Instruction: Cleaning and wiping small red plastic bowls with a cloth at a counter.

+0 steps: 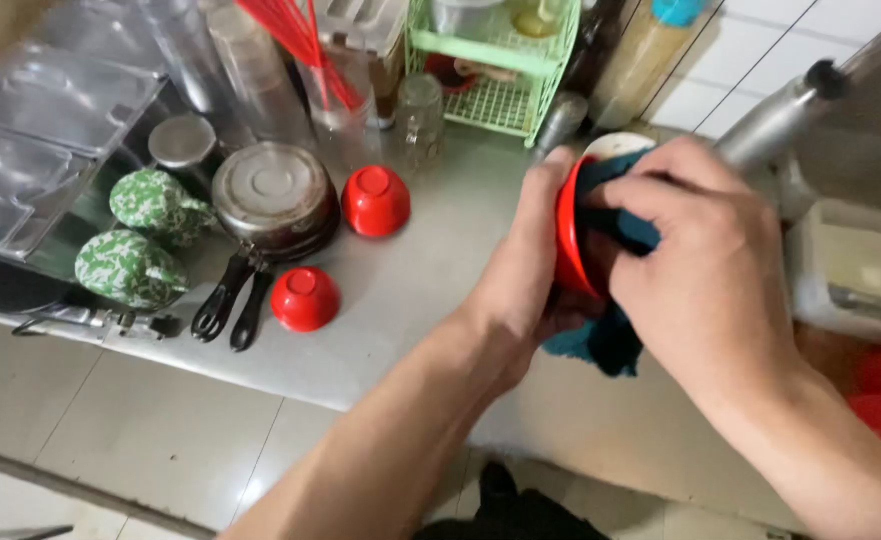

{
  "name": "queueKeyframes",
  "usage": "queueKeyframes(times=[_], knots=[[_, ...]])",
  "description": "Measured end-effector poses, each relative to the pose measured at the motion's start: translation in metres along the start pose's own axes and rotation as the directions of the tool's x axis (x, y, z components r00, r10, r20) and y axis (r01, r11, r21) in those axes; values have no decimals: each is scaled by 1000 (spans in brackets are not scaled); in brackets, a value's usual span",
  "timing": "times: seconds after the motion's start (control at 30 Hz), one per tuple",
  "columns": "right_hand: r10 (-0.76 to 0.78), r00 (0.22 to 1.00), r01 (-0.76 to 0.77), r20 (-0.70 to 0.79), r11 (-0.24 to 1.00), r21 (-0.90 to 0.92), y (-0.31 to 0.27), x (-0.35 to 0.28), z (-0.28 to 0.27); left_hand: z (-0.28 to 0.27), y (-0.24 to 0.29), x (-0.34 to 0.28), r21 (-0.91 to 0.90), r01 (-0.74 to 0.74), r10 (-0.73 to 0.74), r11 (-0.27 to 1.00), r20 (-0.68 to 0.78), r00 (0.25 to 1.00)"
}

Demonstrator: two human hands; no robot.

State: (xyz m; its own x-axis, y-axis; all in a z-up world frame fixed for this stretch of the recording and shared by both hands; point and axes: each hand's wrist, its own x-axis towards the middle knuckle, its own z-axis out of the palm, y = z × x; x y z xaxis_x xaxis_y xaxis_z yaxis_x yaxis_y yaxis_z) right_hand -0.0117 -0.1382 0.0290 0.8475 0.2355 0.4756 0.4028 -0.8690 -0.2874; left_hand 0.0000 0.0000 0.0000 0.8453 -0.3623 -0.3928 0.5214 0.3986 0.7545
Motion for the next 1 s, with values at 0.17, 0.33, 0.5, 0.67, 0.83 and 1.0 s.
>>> queueKeyframes(times=[0.17,0.33,0.5,0.67,0.83,1.0], knots=[[309,832,-317,461,946,-62,11,12,-33,35,-21,-4,36,-4,13,999,-241,970],[340,538,-614,771,785,82,61,16,-48,67,-42,0,16,-129,127,992,-325,937],[291,416,-877,861,-121,465,87,-4,-41,81,-73,12,81,-290,299,954,-371,879],[197,610,-771,767,370,518,96,7,-43,81,-45,8,110,-281,302,953,-379,875],[260,434,-438,862,898,-51,37,24,-79,80,-47,-18,53,-187,194,981,-319,928],[-69,823,57,564,998,38,70,1,-28,79,-55,-21,-91,-131,72,987,-475,877]])
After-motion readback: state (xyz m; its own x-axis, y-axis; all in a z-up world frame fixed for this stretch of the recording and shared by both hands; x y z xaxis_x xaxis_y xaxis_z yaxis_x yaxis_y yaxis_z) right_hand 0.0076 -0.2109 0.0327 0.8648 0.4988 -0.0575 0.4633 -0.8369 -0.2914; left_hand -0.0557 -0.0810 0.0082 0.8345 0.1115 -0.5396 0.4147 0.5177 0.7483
